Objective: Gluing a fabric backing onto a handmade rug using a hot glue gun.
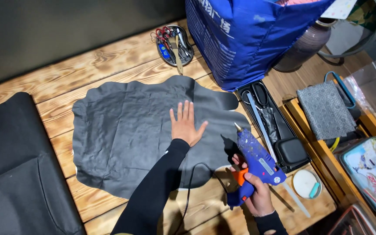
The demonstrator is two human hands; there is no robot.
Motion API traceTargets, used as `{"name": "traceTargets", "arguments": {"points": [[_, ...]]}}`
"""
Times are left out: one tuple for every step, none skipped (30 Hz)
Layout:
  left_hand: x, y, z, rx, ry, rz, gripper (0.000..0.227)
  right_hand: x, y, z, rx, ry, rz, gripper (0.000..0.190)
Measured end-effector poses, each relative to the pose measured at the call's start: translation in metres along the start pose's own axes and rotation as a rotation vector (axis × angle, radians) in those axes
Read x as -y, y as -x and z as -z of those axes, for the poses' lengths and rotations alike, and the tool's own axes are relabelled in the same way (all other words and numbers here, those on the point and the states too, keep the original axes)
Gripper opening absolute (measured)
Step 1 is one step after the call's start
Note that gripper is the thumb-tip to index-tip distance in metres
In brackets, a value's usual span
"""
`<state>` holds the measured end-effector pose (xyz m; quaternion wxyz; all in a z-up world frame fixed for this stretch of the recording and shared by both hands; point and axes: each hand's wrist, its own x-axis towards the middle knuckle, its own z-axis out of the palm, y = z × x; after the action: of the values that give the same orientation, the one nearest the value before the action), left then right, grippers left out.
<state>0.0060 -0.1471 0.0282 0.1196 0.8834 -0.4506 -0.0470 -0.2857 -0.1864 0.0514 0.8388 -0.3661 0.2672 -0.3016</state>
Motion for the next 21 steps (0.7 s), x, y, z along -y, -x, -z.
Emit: {"name": "traceTargets", "arguments": {"points": [[0.003,0.005,-0.019,0.007,0.002,-0.003,0.094,0.001,0.003,0.001,-0.008,0.000,-0.002,0.028],[0.006,0.011,-0.038,-0.070,0.028,-0.034,0.086,0.003,0.006,0.002,-0.022,-0.009,-0.005,0.028],[0.012,0.013,-0.054,-0.157,0.048,-0.060,0.080,0.004,0.003,0.002,-0.025,-0.019,-0.005,0.027],[0.012,0.023,-0.053,-0.161,0.045,-0.060,0.080,0.005,0.005,0.003,-0.021,-0.021,-0.003,0.027],[0.011,0.032,-0.053,-0.129,0.131,-0.073,0.079,0.007,0.005,0.005,-0.035,-0.024,-0.014,0.027],[0.010,0.041,-0.053,-0.098,0.217,-0.088,0.078,0.008,0.006,0.007,-0.049,-0.027,-0.025,0.028],[0.007,0.049,-0.045,-0.100,0.216,-0.086,0.078,0.009,0.007,0.008,-0.046,-0.027,-0.026,0.028],[0.005,0.056,-0.037,-0.120,0.167,-0.052,0.084,0.010,0.007,0.008,-0.039,-0.037,-0.027,0.028],[0.004,0.063,-0.030,-0.139,0.117,-0.019,0.091,0.011,0.007,0.008,-0.031,-0.048,-0.027,0.028],[0.002,0.062,-0.027,-0.140,0.115,-0.019,0.091,0.010,0.007,0.009,-0.030,-0.049,-0.027,0.028],[0.000,0.062,-0.025,-0.114,0.111,0.003,0.093,0.010,0.007,0.010,-0.028,-0.038,-0.030,0.027],[-0.001,0.062,-0.023,-0.088,0.106,0.026,0.095,0.010,0.006,0.011,-0.026,-0.027,-0.032,0.027],[0.000,0.061,-0.028,-0.091,0.107,0.029,0.095,0.011,0.005,0.012,-0.023,-0.025,-0.032,0.027],[0.002,0.060,-0.032,-0.102,0.110,0.013,0.094,0.013,0.005,0.012,-0.026,-0.018,-0.031,0.027],[0.004,0.060,-0.037,-0.113,0.112,-0.002,0.094,0.012,0.005,0.012,-0.031,-0.012,-0.030,0.027],[0.005,0.058,-0.036,-0.114,0.111,-0.001,0.094,0.014,0.004,0.012,-0.028,-0.012,-0.031,0.027],[0.007,0.058,-0.035,-0.127,0.122,-0.012,0.094,0.014,0.006,0.012,-0.028,-0.013,-0.029,0.027],[0.008,0.058,-0.034,-0.141,0.133,-0.024,0.094,0.014,0.008,0.012,-0.027,-0.014,-0.027,0.027],[0.012,0.051,-0.028,-0.145,0.130,-0.026,0.094,0.014,0.008,0.013,-0.024,-0.017,-0.023,0.027],[0.016,0.044,-0.022,-0.033,0.136,0.004,0.087,0.013,0.008,0.014,-0.023,-0.019,-0.030,0.027],[0.021,0.037,-0.017,0.082,0.139,0.033,0.081,0.011,0.008,0.014,-0.022,-0.024,-0.039,0.028]]}}
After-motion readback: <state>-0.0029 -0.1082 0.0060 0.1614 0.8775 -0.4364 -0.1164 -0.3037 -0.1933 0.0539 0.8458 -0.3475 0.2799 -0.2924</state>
